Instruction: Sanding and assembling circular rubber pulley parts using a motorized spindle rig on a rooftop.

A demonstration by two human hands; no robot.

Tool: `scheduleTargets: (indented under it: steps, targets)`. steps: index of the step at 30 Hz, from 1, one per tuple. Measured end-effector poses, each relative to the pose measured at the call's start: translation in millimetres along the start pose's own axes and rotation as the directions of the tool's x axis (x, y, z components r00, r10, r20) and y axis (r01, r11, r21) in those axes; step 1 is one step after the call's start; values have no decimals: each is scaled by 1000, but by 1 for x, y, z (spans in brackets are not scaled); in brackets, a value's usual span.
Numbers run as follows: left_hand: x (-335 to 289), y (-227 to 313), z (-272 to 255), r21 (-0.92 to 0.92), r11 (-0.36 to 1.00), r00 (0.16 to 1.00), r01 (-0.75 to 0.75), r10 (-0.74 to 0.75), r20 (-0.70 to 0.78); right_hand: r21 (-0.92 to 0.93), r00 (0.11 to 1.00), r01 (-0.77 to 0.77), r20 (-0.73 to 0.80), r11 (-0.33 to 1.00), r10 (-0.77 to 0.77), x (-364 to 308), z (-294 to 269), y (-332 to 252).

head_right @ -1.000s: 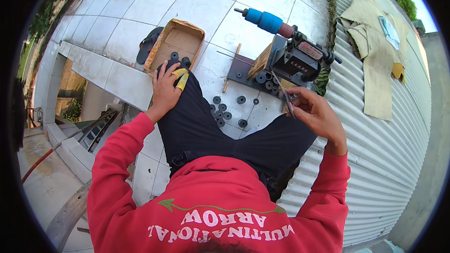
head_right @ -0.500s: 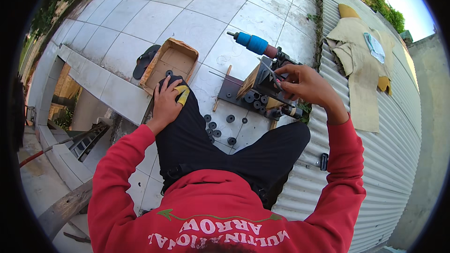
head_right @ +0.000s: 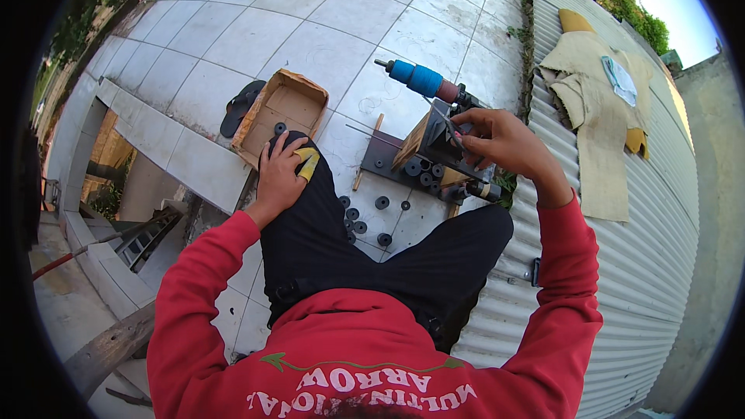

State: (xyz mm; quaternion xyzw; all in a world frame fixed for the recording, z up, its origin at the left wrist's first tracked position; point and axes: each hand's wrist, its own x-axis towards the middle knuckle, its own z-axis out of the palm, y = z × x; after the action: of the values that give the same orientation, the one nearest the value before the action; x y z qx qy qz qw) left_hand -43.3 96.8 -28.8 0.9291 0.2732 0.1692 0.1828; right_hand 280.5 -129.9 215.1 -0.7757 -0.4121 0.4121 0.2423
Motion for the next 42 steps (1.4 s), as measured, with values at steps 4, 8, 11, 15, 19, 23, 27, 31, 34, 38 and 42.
scheduleTargets:
  steps: [4,8,11,15,19,23,27,31,34,38,42]
  targets:
    - [1,0,1,4,1000,1000,4,-4,16,32,1000,-7,13,999,7,2,0,3]
    - [2,1,1,11,1000,1000,-1,1,16,40,1000,18,0,999,-18,2,1,3]
    - [3,0,2,28,1000,1000,-5,4,21,73,1000,10,-6,997,-10,3,2,3]
    - [7,4,-1,12,1000,999,-2,1,35,80,1000,30,-6,996,-30,5,-1,8]
    - [6,0,3,22,1000,1000,-11,11,21,69,999,43,22,997,-44,3,-1,10]
    - [2,-2,3,21,1000,1000,10,-10,23,30,979,28,203,999,-34,-8,16,12]
    - [0,-8,6,34,999,999,9,-11,42,-1,906,103,413,995,-94,10,68,57]
    - [-6,-12,7,11,999,998,38,-39,43,-419,797,-213,447,882,405,66,164,169]
    - [-9,-12,0,29,999,999,33,-33,11,-520,823,-238,341,820,454,85,221,230]
    - [-11,-2,1,70,997,1000,29,-30,4,-459,834,-292,307,839,458,98,260,287]
    - [-2,11,4,101,994,999,30,-34,36,-613,958,-138,116,778,261,105,274,317]
